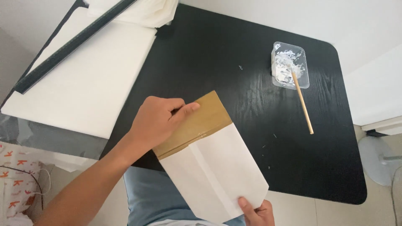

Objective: The person applies white glue to a folded white paper using a brush, then folds and presses the glued sections. They later place a brown cardboard piece onto a larger white sheet.

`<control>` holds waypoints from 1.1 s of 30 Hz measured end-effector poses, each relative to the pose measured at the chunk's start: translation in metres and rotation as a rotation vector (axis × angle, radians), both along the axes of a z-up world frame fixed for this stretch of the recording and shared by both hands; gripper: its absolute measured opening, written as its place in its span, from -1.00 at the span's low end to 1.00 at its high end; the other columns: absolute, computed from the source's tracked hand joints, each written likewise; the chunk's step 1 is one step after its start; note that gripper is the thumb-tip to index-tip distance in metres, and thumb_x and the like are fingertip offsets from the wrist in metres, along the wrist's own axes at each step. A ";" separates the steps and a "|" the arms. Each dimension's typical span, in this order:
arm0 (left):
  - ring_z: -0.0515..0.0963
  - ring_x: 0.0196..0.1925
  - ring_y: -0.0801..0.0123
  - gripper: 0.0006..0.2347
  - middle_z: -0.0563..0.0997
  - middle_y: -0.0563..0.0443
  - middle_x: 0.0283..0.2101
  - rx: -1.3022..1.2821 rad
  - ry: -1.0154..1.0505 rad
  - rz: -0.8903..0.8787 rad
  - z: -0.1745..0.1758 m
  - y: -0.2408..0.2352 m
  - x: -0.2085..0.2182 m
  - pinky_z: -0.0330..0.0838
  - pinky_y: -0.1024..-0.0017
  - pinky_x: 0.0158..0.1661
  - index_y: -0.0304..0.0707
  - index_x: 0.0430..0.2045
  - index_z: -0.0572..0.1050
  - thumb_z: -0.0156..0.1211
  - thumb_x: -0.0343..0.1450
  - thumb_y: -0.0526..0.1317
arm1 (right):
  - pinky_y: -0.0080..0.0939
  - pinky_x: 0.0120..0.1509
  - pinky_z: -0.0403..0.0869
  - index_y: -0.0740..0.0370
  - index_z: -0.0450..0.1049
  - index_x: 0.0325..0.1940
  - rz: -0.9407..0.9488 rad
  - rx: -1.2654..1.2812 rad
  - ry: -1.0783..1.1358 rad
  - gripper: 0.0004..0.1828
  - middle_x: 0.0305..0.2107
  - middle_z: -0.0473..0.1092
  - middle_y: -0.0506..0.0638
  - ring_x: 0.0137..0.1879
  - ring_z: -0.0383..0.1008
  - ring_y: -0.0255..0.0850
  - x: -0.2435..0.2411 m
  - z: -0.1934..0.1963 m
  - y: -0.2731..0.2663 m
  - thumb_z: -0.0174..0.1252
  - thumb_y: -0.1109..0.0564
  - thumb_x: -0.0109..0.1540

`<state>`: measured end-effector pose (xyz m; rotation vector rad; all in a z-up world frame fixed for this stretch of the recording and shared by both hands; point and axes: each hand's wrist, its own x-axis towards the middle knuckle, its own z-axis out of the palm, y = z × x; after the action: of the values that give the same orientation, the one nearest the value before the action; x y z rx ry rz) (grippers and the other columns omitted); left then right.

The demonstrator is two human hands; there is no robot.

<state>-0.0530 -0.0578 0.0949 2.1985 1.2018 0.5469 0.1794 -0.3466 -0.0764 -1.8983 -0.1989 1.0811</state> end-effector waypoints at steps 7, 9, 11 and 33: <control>0.12 -0.67 0.57 -0.46 0.17 0.23 -0.77 0.106 -0.170 0.109 -0.001 0.001 0.000 -0.05 0.46 -0.53 -0.11 -0.81 0.12 0.03 0.51 0.19 | -0.09 -0.06 0.43 0.27 0.62 0.00 -0.035 -0.201 0.027 -0.51 -0.16 0.63 0.16 -0.13 0.51 -0.02 -0.043 0.078 0.054 0.50 0.18 -0.01; 0.20 -0.68 0.56 -0.46 0.28 0.22 -0.78 0.112 -0.156 0.124 -0.005 0.002 -0.003 0.00 0.48 -0.53 -0.11 -0.82 0.18 0.01 0.50 0.22 | -0.08 0.16 0.52 -0.01 0.48 0.22 -0.026 -0.299 0.047 -0.32 0.08 0.60 0.02 0.12 0.55 0.00 -0.054 0.096 0.066 0.49 0.12 0.01; 0.44 -0.65 0.54 -0.51 0.51 0.19 -0.69 0.216 -0.138 0.106 -0.009 0.005 -0.007 0.10 0.53 -0.55 -0.12 -0.74 0.45 -0.01 0.48 0.22 | -0.15 0.00 0.48 0.07 0.54 0.09 0.010 -0.328 0.009 -0.38 -0.06 0.63 0.04 -0.05 0.53 -0.03 -0.055 0.086 0.066 0.55 0.08 -0.03; 0.02 -0.62 0.55 -0.47 0.08 0.21 -0.74 0.213 -0.228 0.182 -0.001 0.022 -0.029 -0.08 0.46 -0.52 -0.16 -0.79 0.16 0.15 0.55 0.07 | 0.25 -0.06 0.62 0.61 0.51 0.07 -0.158 -0.012 0.197 -0.61 -0.01 0.59 0.35 -0.23 0.59 0.36 -0.046 0.086 0.083 0.26 0.36 0.17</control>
<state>-0.0818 -0.0358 0.0941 2.1370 1.2748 1.0143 0.1331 -0.2636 0.0099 -1.7719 0.0683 1.1543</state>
